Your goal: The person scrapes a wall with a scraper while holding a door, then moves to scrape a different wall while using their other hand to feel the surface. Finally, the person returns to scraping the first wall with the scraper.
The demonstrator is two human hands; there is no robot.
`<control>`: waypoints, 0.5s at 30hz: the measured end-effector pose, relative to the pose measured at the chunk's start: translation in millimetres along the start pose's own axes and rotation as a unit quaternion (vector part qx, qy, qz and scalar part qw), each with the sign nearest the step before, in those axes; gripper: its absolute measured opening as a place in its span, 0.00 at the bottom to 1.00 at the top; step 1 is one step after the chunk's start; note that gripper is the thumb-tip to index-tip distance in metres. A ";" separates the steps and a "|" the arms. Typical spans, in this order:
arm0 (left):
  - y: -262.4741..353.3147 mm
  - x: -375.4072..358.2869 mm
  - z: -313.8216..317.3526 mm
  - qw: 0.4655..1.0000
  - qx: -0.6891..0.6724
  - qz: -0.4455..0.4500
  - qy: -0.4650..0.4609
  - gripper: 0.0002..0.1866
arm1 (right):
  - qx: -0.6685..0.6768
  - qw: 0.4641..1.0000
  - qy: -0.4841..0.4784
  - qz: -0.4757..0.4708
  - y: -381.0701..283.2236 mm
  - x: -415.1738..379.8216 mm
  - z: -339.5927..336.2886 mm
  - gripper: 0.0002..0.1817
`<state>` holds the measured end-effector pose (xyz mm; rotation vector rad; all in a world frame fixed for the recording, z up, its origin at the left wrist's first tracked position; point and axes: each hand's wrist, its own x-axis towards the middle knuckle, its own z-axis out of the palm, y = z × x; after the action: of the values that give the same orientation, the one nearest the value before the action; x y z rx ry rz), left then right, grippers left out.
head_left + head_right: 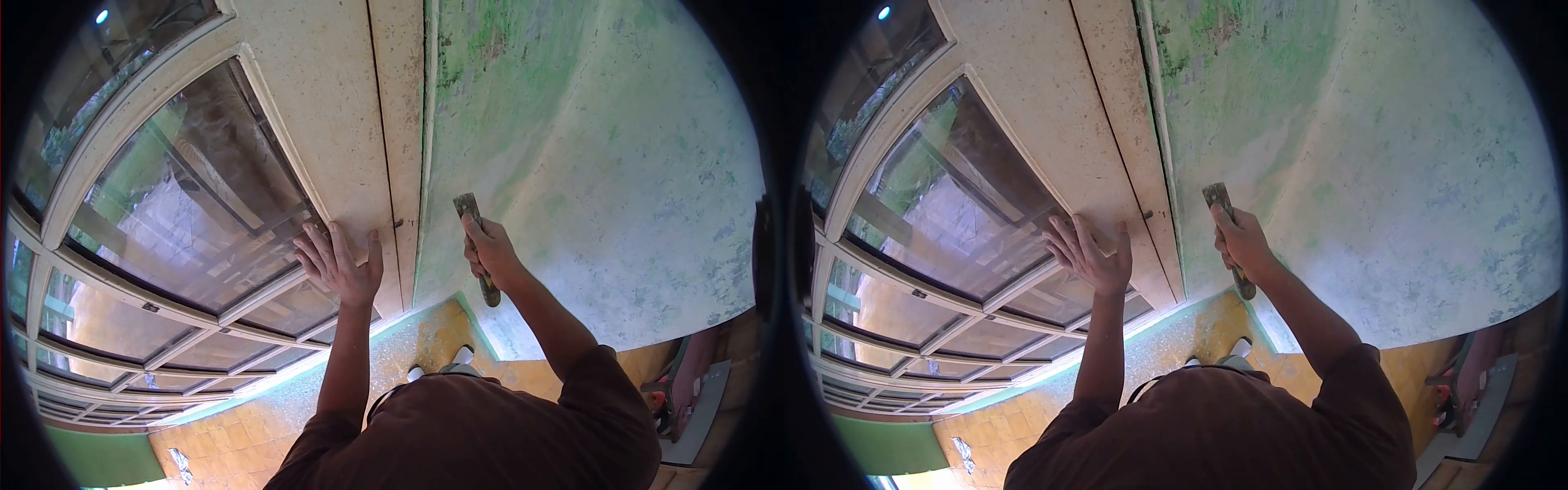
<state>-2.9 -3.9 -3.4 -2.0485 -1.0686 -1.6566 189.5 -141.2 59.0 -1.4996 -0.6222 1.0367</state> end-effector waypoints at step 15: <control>-0.4 -2.0 1.9 1.000 -0.003 0.008 0.008 0.41 | -0.018 0.999 -0.001 -0.033 -16.0 16.2 0.1 0.22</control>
<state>-2.0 -3.2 -5.9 -2.0395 -1.0396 -1.6673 199.7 -124.1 70.1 -1.4992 -0.6906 0.9816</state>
